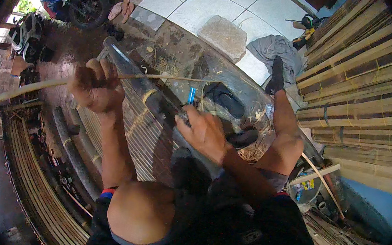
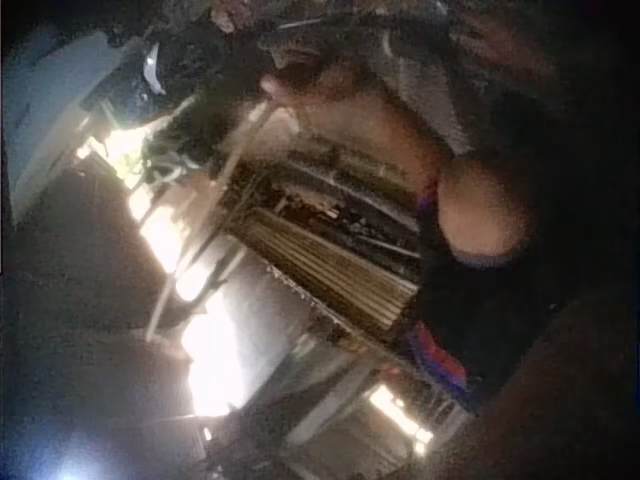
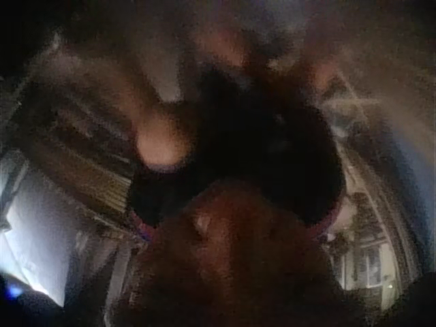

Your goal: The person weaves a bamboo mat by hand, inserting thin bamboo strips into a frame and securing them with ties. They use a knife to trim excess material and adjust the strips to fit the frame.

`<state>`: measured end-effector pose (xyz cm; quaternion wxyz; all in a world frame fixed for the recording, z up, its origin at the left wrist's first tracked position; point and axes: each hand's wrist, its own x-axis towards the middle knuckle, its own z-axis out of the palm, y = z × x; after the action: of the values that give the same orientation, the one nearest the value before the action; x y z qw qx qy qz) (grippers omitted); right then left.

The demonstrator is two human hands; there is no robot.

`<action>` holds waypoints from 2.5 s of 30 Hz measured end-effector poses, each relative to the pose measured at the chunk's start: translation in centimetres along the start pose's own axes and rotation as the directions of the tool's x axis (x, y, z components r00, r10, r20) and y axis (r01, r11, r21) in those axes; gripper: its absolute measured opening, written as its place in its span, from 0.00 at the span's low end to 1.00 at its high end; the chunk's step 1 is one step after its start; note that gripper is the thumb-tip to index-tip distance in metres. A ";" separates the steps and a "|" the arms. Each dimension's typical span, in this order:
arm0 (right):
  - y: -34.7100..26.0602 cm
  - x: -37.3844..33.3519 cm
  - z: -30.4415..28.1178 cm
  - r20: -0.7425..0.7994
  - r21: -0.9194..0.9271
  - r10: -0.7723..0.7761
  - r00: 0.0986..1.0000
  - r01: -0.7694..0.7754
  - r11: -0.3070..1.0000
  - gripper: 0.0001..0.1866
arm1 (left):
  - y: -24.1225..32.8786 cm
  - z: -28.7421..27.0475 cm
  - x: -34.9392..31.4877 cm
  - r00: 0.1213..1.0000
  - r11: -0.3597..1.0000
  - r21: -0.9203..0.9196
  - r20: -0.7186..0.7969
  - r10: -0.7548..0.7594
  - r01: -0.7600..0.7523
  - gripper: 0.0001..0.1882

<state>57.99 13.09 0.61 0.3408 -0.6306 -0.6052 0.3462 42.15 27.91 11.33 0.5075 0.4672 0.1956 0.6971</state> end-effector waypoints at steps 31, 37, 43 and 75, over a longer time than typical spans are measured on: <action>8.4 -4.4 2.5 -0.103 -0.037 0.251 0.963 -0.256 0.966 0.22 | 2.6 2.7 -0.4 0.990 0.994 0.093 0.134 0.037 -0.050 0.25; 5.1 -6.3 0.4 -0.111 0.051 0.195 0.975 -0.190 0.980 0.19 | 9.1 6.0 2.0 0.896 0.848 0.367 -0.079 0.437 -0.381 0.25; -7.6 -7.8 -1.5 -0.095 0.275 -0.022 0.995 0.047 0.960 0.19 | 9.5 7.0 0.0 0.802 0.656 0.541 0.059 0.594 -0.526 0.20; 3.6 -4.4 3.1 -0.115 0.062 0.194 0.974 -0.188 0.980 0.18 | 8.1 7.3 -0.8 0.857 0.770 0.415 0.045 0.514 -0.484 0.20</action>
<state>57.09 8.64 -3.95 0.3577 -0.6968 -0.5112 0.3537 44.13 22.43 20.61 0.1867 0.5733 0.2249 0.7654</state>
